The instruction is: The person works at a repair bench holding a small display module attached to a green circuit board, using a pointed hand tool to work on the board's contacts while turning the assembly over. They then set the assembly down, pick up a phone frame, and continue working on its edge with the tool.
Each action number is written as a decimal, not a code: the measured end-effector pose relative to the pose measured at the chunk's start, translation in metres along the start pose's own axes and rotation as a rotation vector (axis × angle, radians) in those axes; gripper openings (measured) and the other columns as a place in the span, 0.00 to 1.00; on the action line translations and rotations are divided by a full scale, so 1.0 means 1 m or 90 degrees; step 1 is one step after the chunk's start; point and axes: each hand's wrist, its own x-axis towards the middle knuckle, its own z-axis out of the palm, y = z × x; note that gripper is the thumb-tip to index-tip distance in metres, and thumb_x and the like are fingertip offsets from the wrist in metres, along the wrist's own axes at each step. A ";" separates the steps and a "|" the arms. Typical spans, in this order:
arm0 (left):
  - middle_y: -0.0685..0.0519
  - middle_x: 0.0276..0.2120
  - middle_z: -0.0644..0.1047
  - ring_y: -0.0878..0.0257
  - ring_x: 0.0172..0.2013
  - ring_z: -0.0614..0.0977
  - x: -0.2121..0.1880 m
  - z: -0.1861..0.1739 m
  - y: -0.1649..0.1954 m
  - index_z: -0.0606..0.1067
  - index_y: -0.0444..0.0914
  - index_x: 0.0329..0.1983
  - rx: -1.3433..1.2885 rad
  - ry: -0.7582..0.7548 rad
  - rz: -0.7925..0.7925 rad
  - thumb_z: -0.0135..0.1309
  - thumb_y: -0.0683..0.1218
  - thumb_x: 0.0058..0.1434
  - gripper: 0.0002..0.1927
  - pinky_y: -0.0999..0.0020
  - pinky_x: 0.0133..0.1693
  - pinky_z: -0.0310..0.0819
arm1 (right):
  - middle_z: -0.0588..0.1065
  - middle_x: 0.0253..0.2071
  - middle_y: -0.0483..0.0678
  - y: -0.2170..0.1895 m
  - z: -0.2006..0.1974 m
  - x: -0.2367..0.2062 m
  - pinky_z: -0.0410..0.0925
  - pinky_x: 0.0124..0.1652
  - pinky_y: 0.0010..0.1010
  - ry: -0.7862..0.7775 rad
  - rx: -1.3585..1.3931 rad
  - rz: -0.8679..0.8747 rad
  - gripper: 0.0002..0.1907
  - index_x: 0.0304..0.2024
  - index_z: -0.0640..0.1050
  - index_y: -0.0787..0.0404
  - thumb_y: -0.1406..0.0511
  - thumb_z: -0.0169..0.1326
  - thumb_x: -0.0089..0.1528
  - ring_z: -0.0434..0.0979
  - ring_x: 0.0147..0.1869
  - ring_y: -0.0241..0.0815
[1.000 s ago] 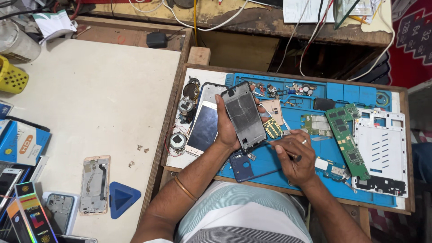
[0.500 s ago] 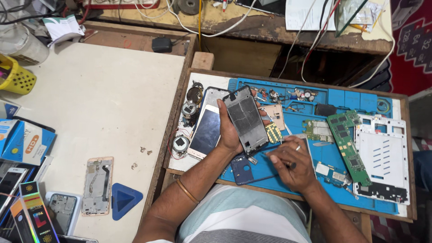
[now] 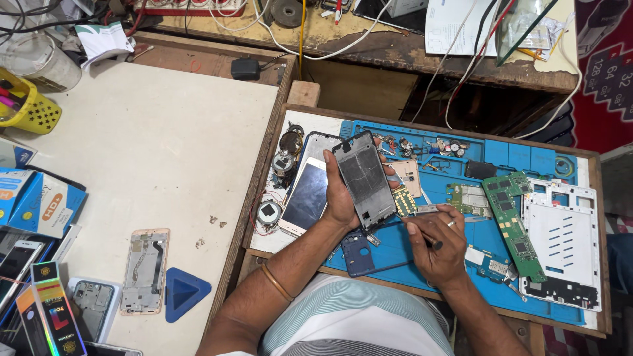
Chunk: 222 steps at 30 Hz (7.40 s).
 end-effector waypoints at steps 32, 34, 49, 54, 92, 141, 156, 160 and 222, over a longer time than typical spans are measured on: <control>0.42 0.37 0.79 0.54 0.38 0.85 0.002 -0.005 -0.003 0.73 0.32 0.55 0.000 0.000 -0.082 0.23 0.82 0.66 0.52 0.57 0.43 0.84 | 0.83 0.35 0.48 -0.011 0.002 0.010 0.74 0.40 0.30 -0.203 0.253 0.056 0.09 0.41 0.83 0.62 0.65 0.53 0.68 0.83 0.38 0.39; 0.42 0.38 0.78 0.54 0.38 0.85 0.002 -0.005 -0.003 0.72 0.32 0.56 0.001 -0.005 -0.089 0.23 0.82 0.66 0.52 0.56 0.44 0.84 | 0.82 0.36 0.48 -0.012 0.006 0.011 0.75 0.37 0.28 -0.216 0.309 0.054 0.10 0.43 0.82 0.63 0.65 0.52 0.70 0.84 0.37 0.37; 0.45 0.44 0.75 0.51 0.41 0.84 0.001 0.001 0.000 0.65 0.36 0.69 -0.126 -0.112 -0.156 0.26 0.83 0.65 0.53 0.53 0.43 0.85 | 0.82 0.31 0.47 0.002 0.006 0.032 0.71 0.27 0.24 -0.274 0.346 0.096 0.11 0.40 0.84 0.63 0.64 0.52 0.68 0.78 0.26 0.32; 0.45 0.45 0.75 0.54 0.45 0.83 0.002 0.001 -0.001 0.65 0.34 0.69 -0.075 -0.083 -0.138 0.25 0.82 0.67 0.53 0.54 0.45 0.85 | 0.82 0.33 0.47 -0.001 0.007 0.039 0.72 0.26 0.23 -0.282 0.342 0.095 0.10 0.42 0.83 0.63 0.64 0.54 0.67 0.79 0.26 0.31; 0.40 0.53 0.74 0.53 0.55 0.80 -0.004 -0.002 -0.003 0.64 0.32 0.69 0.083 -0.093 -0.183 0.24 0.78 0.69 0.51 0.61 0.53 0.81 | 0.82 0.48 0.48 -0.015 0.013 0.097 0.72 0.38 0.31 -0.017 -0.009 -0.222 0.13 0.52 0.82 0.57 0.68 0.63 0.64 0.82 0.40 0.40; 0.42 0.43 0.79 0.52 0.44 0.84 0.000 0.001 0.001 0.71 0.37 0.61 0.068 0.023 -0.081 0.23 0.81 0.63 0.51 0.54 0.50 0.82 | 0.81 0.32 0.44 -0.008 -0.011 0.030 0.69 0.33 0.31 -0.112 -0.046 -0.037 0.06 0.38 0.83 0.58 0.63 0.60 0.63 0.78 0.32 0.37; 0.43 0.42 0.80 0.54 0.44 0.85 0.001 -0.001 0.000 0.72 0.35 0.56 0.092 0.000 -0.092 0.21 0.82 0.62 0.52 0.55 0.47 0.83 | 0.80 0.28 0.45 -0.013 -0.011 0.032 0.68 0.31 0.34 -0.137 -0.093 -0.038 0.07 0.33 0.83 0.59 0.62 0.61 0.62 0.78 0.29 0.39; 0.43 0.42 0.79 0.54 0.43 0.84 0.000 -0.001 0.001 0.72 0.35 0.57 0.100 -0.002 -0.090 0.22 0.82 0.62 0.52 0.56 0.46 0.83 | 0.79 0.27 0.44 -0.018 -0.011 0.032 0.68 0.30 0.34 -0.147 -0.096 -0.035 0.07 0.32 0.82 0.59 0.63 0.61 0.61 0.77 0.29 0.40; 0.48 0.44 0.78 0.65 0.39 0.81 -0.005 0.005 0.003 0.68 0.36 0.72 0.126 -0.120 -0.164 0.20 0.80 0.67 0.53 0.74 0.32 0.76 | 0.84 0.37 0.48 -0.021 0.009 0.063 0.73 0.29 0.22 -0.153 0.337 0.200 0.11 0.47 0.84 0.62 0.63 0.55 0.67 0.80 0.30 0.32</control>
